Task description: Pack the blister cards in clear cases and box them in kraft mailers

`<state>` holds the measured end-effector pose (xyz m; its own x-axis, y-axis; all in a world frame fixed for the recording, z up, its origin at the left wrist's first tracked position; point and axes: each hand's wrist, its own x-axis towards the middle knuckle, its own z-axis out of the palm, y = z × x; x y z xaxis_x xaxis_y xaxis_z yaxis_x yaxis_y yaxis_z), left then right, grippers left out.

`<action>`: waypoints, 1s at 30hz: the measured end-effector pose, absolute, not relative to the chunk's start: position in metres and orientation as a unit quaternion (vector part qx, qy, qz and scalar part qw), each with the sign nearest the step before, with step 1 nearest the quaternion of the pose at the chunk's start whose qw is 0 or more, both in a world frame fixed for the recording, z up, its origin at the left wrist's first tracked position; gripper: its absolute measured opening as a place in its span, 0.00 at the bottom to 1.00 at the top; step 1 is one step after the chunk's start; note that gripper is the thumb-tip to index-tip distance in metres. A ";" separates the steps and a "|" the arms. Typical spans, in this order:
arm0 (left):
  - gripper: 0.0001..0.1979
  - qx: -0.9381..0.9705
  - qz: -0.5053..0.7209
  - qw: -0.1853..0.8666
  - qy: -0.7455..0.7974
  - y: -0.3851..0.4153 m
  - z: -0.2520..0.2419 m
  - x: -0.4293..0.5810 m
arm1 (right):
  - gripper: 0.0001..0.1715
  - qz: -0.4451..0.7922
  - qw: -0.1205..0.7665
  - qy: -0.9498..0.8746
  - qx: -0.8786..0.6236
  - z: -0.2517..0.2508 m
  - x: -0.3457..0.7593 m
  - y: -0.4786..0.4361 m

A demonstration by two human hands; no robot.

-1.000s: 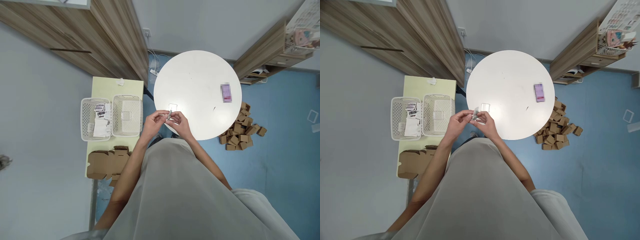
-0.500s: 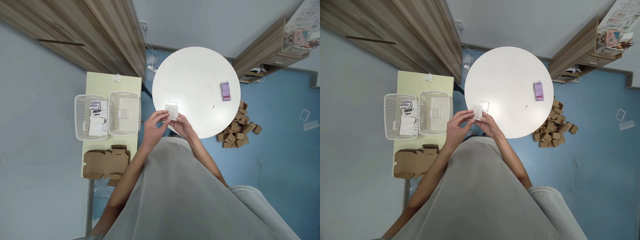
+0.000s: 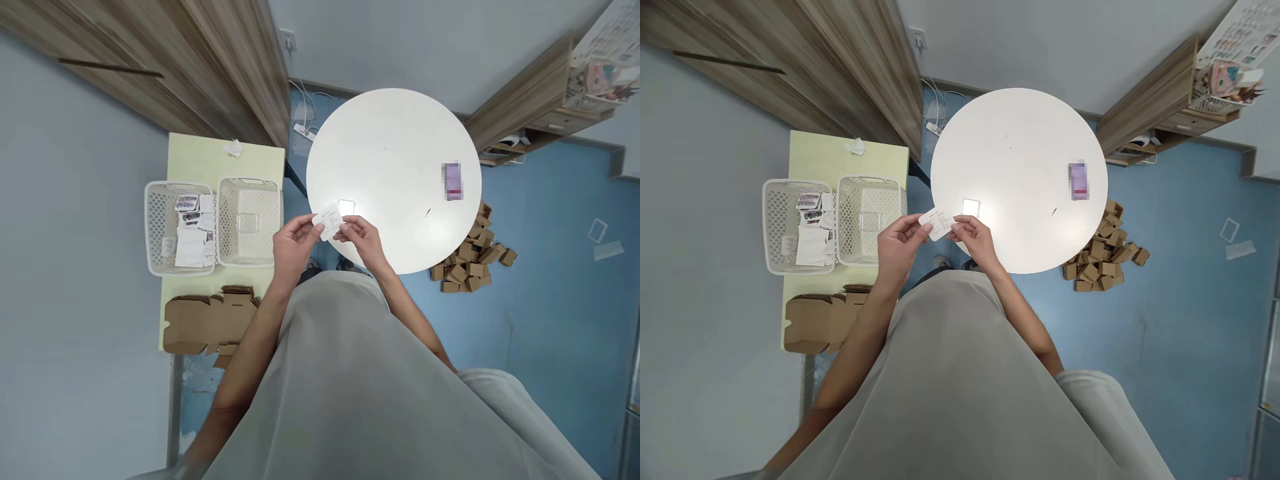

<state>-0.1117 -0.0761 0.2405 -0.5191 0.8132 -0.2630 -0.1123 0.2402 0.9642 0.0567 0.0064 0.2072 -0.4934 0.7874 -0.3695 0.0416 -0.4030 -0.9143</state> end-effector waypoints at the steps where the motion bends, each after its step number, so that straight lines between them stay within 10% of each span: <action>1: 0.27 0.259 0.560 0.424 0.663 -0.076 0.241 -0.113 | 0.34 0.711 0.265 -0.485 -0.435 0.208 0.056 0.006; 30: 0.25 0.303 0.507 0.433 0.681 -0.068 0.237 -0.121 | 0.52 0.819 0.189 -0.397 -0.369 0.190 0.048 0.001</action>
<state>-0.1213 -0.0676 0.2368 -0.4412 0.8521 -0.2815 -0.0264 0.3013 0.9532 0.0479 0.0010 0.1902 -0.6563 0.6019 -0.4549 -0.0157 -0.6137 -0.7894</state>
